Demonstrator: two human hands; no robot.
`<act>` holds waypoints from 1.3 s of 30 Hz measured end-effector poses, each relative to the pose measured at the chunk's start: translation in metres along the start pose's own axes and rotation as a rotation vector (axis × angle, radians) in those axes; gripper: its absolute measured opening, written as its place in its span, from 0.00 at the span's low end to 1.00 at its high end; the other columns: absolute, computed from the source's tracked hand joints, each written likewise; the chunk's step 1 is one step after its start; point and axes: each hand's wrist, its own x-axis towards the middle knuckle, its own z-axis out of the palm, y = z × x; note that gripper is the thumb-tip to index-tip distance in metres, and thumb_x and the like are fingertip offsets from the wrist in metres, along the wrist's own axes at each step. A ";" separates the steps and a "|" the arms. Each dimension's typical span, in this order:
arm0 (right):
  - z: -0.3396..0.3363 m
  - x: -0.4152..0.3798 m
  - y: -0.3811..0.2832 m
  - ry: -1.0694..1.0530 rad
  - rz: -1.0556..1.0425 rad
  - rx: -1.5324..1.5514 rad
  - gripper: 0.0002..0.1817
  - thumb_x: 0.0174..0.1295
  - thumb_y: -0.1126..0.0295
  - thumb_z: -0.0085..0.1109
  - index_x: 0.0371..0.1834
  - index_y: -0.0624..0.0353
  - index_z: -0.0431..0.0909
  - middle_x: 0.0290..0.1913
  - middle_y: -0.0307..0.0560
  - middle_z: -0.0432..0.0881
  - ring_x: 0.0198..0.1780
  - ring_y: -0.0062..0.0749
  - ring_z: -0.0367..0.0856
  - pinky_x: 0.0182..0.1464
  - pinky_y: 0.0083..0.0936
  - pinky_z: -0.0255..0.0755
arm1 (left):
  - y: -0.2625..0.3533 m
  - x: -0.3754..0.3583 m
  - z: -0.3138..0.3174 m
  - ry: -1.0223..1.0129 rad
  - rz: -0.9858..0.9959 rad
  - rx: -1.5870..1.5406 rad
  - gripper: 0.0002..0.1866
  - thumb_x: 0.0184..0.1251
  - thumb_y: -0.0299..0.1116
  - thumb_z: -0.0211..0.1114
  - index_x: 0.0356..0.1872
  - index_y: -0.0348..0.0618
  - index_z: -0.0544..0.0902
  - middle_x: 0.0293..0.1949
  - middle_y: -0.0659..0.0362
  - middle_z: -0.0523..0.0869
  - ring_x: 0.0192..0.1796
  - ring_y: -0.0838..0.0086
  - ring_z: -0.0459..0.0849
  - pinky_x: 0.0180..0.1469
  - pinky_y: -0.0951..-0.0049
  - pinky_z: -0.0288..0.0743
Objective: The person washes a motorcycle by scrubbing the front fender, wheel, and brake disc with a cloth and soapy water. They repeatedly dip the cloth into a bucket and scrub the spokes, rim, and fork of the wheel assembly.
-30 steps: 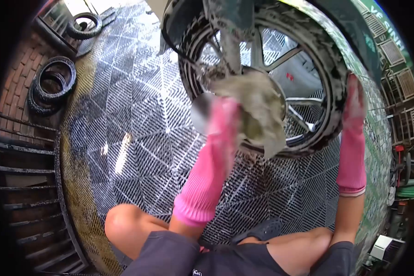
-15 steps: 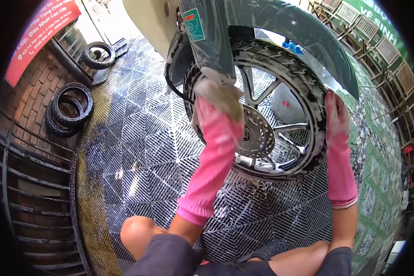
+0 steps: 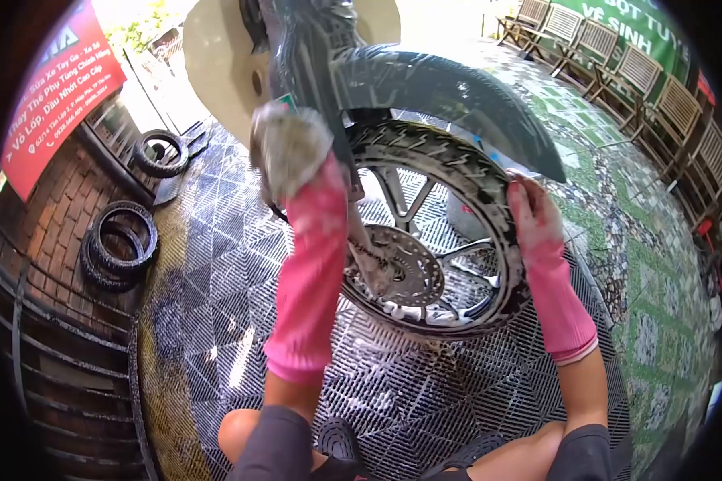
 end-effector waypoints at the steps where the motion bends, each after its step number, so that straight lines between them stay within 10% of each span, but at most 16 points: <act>1: 0.003 -0.004 -0.011 0.018 0.032 -0.015 0.16 0.73 0.70 0.62 0.59 0.68 0.80 0.48 0.43 0.86 0.49 0.19 0.81 0.55 0.17 0.74 | 0.014 0.014 0.000 0.423 0.547 -0.009 0.18 0.78 0.40 0.57 0.56 0.35 0.78 0.37 0.53 0.85 0.35 0.69 0.85 0.41 0.66 0.85; 3: -0.002 -0.002 -0.011 -0.022 0.023 -0.064 0.17 0.73 0.71 0.62 0.59 0.68 0.79 0.48 0.43 0.86 0.49 0.18 0.81 0.55 0.16 0.74 | 0.057 0.041 0.016 0.447 0.718 0.047 0.20 0.79 0.45 0.56 0.56 0.38 0.78 0.40 0.51 0.86 0.36 0.69 0.86 0.44 0.67 0.87; 6: -0.001 -0.003 -0.022 -0.046 0.069 -0.083 0.18 0.73 0.71 0.60 0.62 0.69 0.77 0.48 0.44 0.86 0.49 0.16 0.81 0.53 0.14 0.74 | 0.138 -0.004 0.024 -0.043 0.580 -0.003 0.25 0.80 0.55 0.50 0.51 0.41 0.81 0.40 0.48 0.86 0.40 0.63 0.87 0.52 0.63 0.85; 9: -0.010 -0.001 -0.014 -0.075 0.111 0.005 0.17 0.74 0.70 0.60 0.61 0.68 0.78 0.47 0.43 0.87 0.47 0.20 0.83 0.53 0.17 0.76 | 0.196 -0.057 0.029 -0.446 0.668 0.294 0.23 0.80 0.53 0.46 0.40 0.48 0.83 0.30 0.57 0.85 0.26 0.68 0.82 0.33 0.63 0.82; 11: -0.021 0.004 0.005 -0.173 -0.019 -0.223 0.23 0.73 0.69 0.61 0.67 0.65 0.72 0.56 0.49 0.83 0.56 0.26 0.81 0.58 0.20 0.76 | 0.206 -0.088 0.061 -0.736 0.679 0.256 0.13 0.78 0.36 0.52 0.51 0.40 0.80 0.34 0.56 0.85 0.31 0.75 0.83 0.34 0.74 0.83; 12: -0.017 0.004 0.012 -0.182 -0.022 -0.217 0.23 0.73 0.69 0.61 0.67 0.65 0.72 0.56 0.49 0.83 0.56 0.26 0.81 0.58 0.20 0.76 | 0.207 -0.106 0.067 -0.714 0.847 0.199 0.14 0.77 0.36 0.52 0.52 0.40 0.80 0.35 0.56 0.85 0.32 0.74 0.83 0.36 0.73 0.83; 15: -0.009 0.011 0.045 -0.074 0.178 1.077 0.30 0.72 0.69 0.60 0.75 0.56 0.62 0.70 0.52 0.70 0.64 0.31 0.77 0.64 0.23 0.77 | 0.201 -0.113 0.064 -0.562 1.111 0.070 0.15 0.76 0.37 0.54 0.52 0.39 0.81 0.38 0.55 0.85 0.36 0.71 0.83 0.39 0.71 0.82; 18: -0.012 0.021 0.058 0.138 -0.810 -0.565 0.23 0.72 0.71 0.61 0.68 0.62 0.71 0.56 0.46 0.82 0.54 0.28 0.81 0.59 0.25 0.76 | 0.211 -0.087 0.057 -0.479 1.167 0.045 0.16 0.74 0.38 0.56 0.53 0.39 0.81 0.40 0.53 0.85 0.39 0.68 0.83 0.43 0.68 0.81; 20: -0.008 0.000 -0.007 -0.111 0.055 0.098 0.19 0.72 0.75 0.60 0.65 0.66 0.73 0.51 0.44 0.84 0.49 0.21 0.81 0.55 0.17 0.76 | 0.216 -0.050 0.049 -0.405 1.153 0.083 0.17 0.73 0.39 0.57 0.53 0.39 0.81 0.42 0.52 0.86 0.42 0.66 0.83 0.46 0.66 0.80; 29: -0.014 -0.001 -0.008 -0.054 -0.060 -0.122 0.18 0.72 0.65 0.64 0.56 0.68 0.81 0.44 0.47 0.89 0.47 0.22 0.84 0.54 0.20 0.77 | 0.124 0.089 -0.015 -0.071 1.286 0.341 0.21 0.68 0.42 0.63 0.55 0.39 0.82 0.49 0.48 0.86 0.52 0.57 0.83 0.57 0.58 0.77; 39: -0.010 -0.001 -0.008 -0.077 0.033 -0.025 0.17 0.72 0.68 0.64 0.59 0.66 0.81 0.48 0.46 0.89 0.49 0.20 0.85 0.54 0.19 0.77 | 0.002 0.005 -0.029 0.052 1.074 0.380 0.27 0.64 0.44 0.69 0.63 0.45 0.78 0.63 0.47 0.78 0.66 0.51 0.76 0.68 0.50 0.71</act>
